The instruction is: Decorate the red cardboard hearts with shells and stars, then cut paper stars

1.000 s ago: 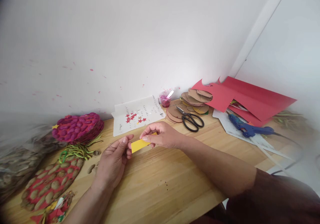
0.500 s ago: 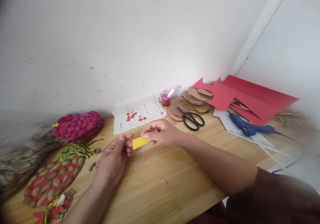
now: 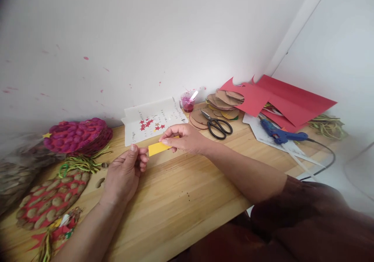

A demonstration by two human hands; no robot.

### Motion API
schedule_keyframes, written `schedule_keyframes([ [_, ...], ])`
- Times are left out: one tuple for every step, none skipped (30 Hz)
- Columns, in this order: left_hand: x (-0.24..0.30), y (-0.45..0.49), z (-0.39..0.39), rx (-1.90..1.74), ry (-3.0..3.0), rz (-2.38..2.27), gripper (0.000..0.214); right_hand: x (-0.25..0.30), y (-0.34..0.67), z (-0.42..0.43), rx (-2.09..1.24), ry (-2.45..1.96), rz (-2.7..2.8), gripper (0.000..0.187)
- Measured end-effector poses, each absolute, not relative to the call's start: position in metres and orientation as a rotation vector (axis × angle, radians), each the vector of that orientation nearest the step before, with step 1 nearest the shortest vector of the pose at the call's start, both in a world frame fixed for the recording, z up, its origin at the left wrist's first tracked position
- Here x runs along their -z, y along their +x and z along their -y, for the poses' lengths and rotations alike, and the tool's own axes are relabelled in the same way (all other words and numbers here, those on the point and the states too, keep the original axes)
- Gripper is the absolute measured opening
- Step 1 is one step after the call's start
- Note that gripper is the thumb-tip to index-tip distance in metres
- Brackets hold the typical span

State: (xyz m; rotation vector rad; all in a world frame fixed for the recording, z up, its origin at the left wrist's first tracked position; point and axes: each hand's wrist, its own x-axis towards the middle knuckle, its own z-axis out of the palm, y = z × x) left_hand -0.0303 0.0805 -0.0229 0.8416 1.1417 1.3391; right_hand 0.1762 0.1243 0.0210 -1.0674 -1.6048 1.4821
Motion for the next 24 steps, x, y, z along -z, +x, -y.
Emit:
schedule_keyframes([
  [0.023, -0.0304, -0.0807, -1.338, 0.842, -1.135, 0.042, -0.0203, 0.1766, -0.1246, -1.472, -1.062, 1.615, 0.02],
  [0.0228, -0.0303, -0.0808, -1.334, 0.842, -1.126, 0.041, -0.0195, 0.1769, -0.1249, -1.462, -1.056, 1.623, 0.02],
  [0.0225, -0.0302, -0.0807, -1.331, 0.841, -1.117, 0.04, -0.0188, 0.1771, -0.1252, -1.453, -1.05, 1.63, 0.02],
  [0.0219, -0.0299, -0.0805, -1.328, 0.837, -1.11, 0.039, -0.0182, 0.1773, -0.1255, -1.447, -1.048, 1.636, 0.021],
  [0.0212, -0.0295, -0.0801, -1.326, 0.832, -1.103, 0.038, -0.0176, 0.1774, -0.1258, -1.442, -1.045, 1.642, 0.021],
  [0.0203, -0.0291, -0.0797, -1.323, 0.828, -1.097, 0.037, -0.0173, 0.1775, -0.1261, -1.44, -1.043, 1.647, 0.022],
  [0.0195, -0.0286, -0.0792, -1.318, 0.827, -1.092, 0.037, -0.0171, 0.1775, -0.1263, -1.439, -1.042, 1.65, 0.022],
  [0.0188, -0.028, -0.0789, -1.312, 0.829, -1.09, 0.037, -0.0171, 0.1775, -0.1265, -1.436, -1.043, 1.651, 0.022],
  [0.0181, -0.0276, -0.0785, -1.306, 0.833, -1.089, 0.037, -0.0174, 0.1775, -0.1265, -1.433, -1.046, 1.653, 0.022],
  [0.0177, -0.0271, -0.0782, -1.298, 0.84, -1.091, 0.037, -0.0179, 0.1775, -0.1264, -1.426, -1.051, 1.652, 0.022],
  [0.0174, -0.0269, -0.0779, -1.289, 0.848, -1.096, 0.036, -0.0186, 0.1774, -0.1262, -1.419, -1.059, 1.653, 0.021],
  [0.0173, -0.0267, -0.0776, -1.279, 0.853, -1.102, 0.036, -0.0194, 0.1773, -0.1259, -1.415, -1.066, 1.655, 0.021],
  [0.0173, -0.0268, -0.0773, -1.269, 0.858, -1.109, 0.035, -0.0202, 0.1771, -0.1256, -1.412, -1.073, 1.656, 0.021],
  [0.0174, -0.0269, -0.0769, -1.261, 0.863, -1.116, 0.036, -0.0208, 0.1769, -0.1253, -1.412, -1.078, 1.655, 0.02],
  [0.0175, -0.0272, -0.0767, -1.253, 0.864, -1.123, 0.037, -0.0212, 0.1767, -0.125, -1.414, -1.081, 1.654, 0.02],
  [0.0177, -0.0276, -0.0765, -1.249, 0.864, -1.131, 0.039, -0.0212, 0.1765, -0.125, -1.416, -1.083, 1.655, 0.02],
  [0.0179, -0.028, -0.0765, -1.246, 0.861, -1.138, 0.042, -0.0208, 0.1763, -0.125, -1.416, -1.081, 1.654, 0.02],
  [0.0181, -0.0283, -0.0766, -1.241, 0.855, -1.142, 0.046, -0.0201, 0.1761, -0.1253, -1.415, -1.074, 1.656, 0.02],
  [0.0183, -0.0286, -0.0768, -1.229, 0.849, -1.141, 0.05, -0.0191, 0.176, -0.1256, -1.414, -1.067, 1.662, 0.02],
  [0.0184, -0.0287, -0.077, -1.214, 0.843, -1.133, 0.053, -0.0178, 0.176, -0.126, -1.411, -1.064, 1.671, 0.02],
  [0.0185, -0.0286, -0.0771, -1.195, 0.842, -1.121, 0.054, -0.0163, 0.176, -0.1263, -1.407, -1.065, 1.681, 0.02],
  [0.0185, -0.0285, -0.0772, -1.17, 0.855, -1.111, 0.053, -0.0148, 0.176, -0.1265, -1.401, -1.066, 1.695, 0.021],
  [0.0184, -0.0282, -0.0771, -1.139, 0.884, -1.103, 0.049, -0.0134, 0.176, -0.1265, -1.395, -1.069, 1.714, 0.02],
  [0.0182, -0.0279, -0.0769, -1.11, 0.926, -1.101, 0.044, -0.0123, 0.1759, -0.1262, -1.385, -1.073, 1.74, 0.02],
])
